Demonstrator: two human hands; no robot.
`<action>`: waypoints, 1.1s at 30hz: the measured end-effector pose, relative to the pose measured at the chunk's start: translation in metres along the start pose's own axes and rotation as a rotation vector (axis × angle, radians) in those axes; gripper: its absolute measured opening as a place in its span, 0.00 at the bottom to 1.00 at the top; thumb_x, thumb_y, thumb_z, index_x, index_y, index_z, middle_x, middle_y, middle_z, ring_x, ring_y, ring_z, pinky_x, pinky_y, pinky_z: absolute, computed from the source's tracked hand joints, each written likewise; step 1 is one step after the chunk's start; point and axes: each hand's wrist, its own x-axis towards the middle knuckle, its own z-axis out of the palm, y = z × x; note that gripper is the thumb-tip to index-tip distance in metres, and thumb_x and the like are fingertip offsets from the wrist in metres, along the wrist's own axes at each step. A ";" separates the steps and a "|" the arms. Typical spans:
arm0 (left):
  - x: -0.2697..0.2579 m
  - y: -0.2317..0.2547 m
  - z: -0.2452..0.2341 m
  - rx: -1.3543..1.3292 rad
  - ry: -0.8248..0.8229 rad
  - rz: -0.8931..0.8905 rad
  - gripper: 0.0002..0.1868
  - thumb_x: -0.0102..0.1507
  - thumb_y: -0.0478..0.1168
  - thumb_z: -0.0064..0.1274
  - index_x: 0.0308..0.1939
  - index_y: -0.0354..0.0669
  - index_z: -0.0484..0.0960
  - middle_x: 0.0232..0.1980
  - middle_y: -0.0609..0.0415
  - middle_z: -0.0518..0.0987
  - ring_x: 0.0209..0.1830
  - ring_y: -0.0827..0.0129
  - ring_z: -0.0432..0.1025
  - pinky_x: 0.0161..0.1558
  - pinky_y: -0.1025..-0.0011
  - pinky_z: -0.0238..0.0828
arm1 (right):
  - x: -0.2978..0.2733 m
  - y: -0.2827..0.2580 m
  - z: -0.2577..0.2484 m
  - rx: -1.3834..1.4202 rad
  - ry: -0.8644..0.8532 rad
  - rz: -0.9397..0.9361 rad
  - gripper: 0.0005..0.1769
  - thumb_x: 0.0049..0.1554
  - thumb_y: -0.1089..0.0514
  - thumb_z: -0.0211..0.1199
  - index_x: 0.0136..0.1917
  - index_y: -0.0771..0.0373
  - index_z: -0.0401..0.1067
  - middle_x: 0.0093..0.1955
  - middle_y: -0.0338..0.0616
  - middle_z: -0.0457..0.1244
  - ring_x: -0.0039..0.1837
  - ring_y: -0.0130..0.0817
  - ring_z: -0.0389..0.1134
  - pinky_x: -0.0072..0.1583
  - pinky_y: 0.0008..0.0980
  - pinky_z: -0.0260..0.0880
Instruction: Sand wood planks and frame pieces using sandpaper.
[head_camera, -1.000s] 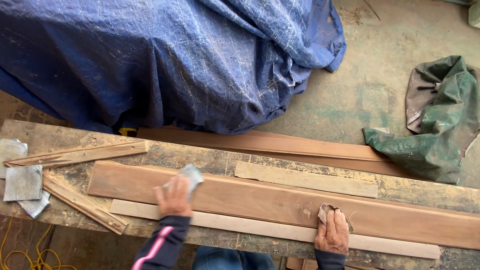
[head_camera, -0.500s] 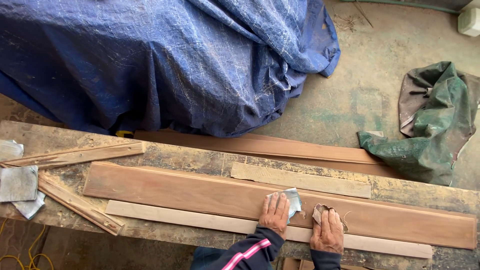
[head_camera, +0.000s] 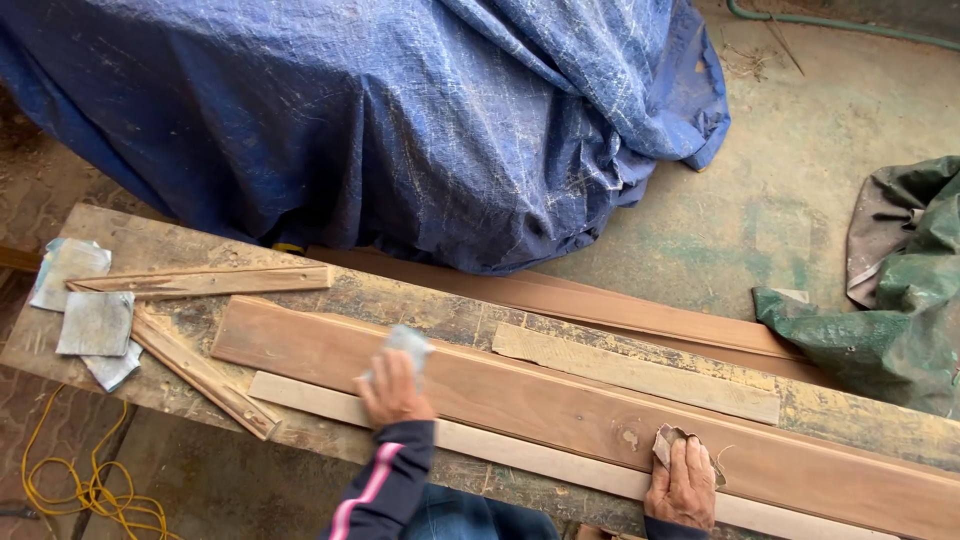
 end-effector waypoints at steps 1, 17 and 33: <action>-0.010 0.039 -0.006 0.004 -0.001 -0.008 0.35 0.57 0.44 0.57 0.69 0.41 0.71 0.75 0.47 0.66 0.76 0.49 0.58 0.71 0.37 0.50 | 0.000 0.001 0.000 0.003 -0.004 -0.007 0.24 0.56 0.58 0.66 0.63 0.70 0.74 0.68 0.61 0.65 0.71 0.59 0.66 0.73 0.49 0.65; 0.039 -0.110 0.010 -0.024 -0.023 0.114 0.31 0.57 0.38 0.55 0.67 0.47 0.73 0.74 0.51 0.69 0.74 0.58 0.63 0.72 0.30 0.48 | -0.013 0.041 0.045 0.136 0.158 -0.131 0.19 0.56 0.61 0.69 0.59 0.73 0.75 0.63 0.69 0.66 0.62 0.61 0.70 0.67 0.47 0.71; 0.007 -0.010 -0.007 -0.461 -0.059 0.477 0.28 0.62 0.40 0.47 0.67 0.40 0.72 0.75 0.45 0.66 0.77 0.49 0.56 0.72 0.31 0.43 | -0.009 -0.148 0.043 0.009 0.060 0.009 0.22 0.53 0.62 0.69 0.60 0.70 0.75 0.68 0.69 0.64 0.66 0.63 0.69 0.68 0.48 0.70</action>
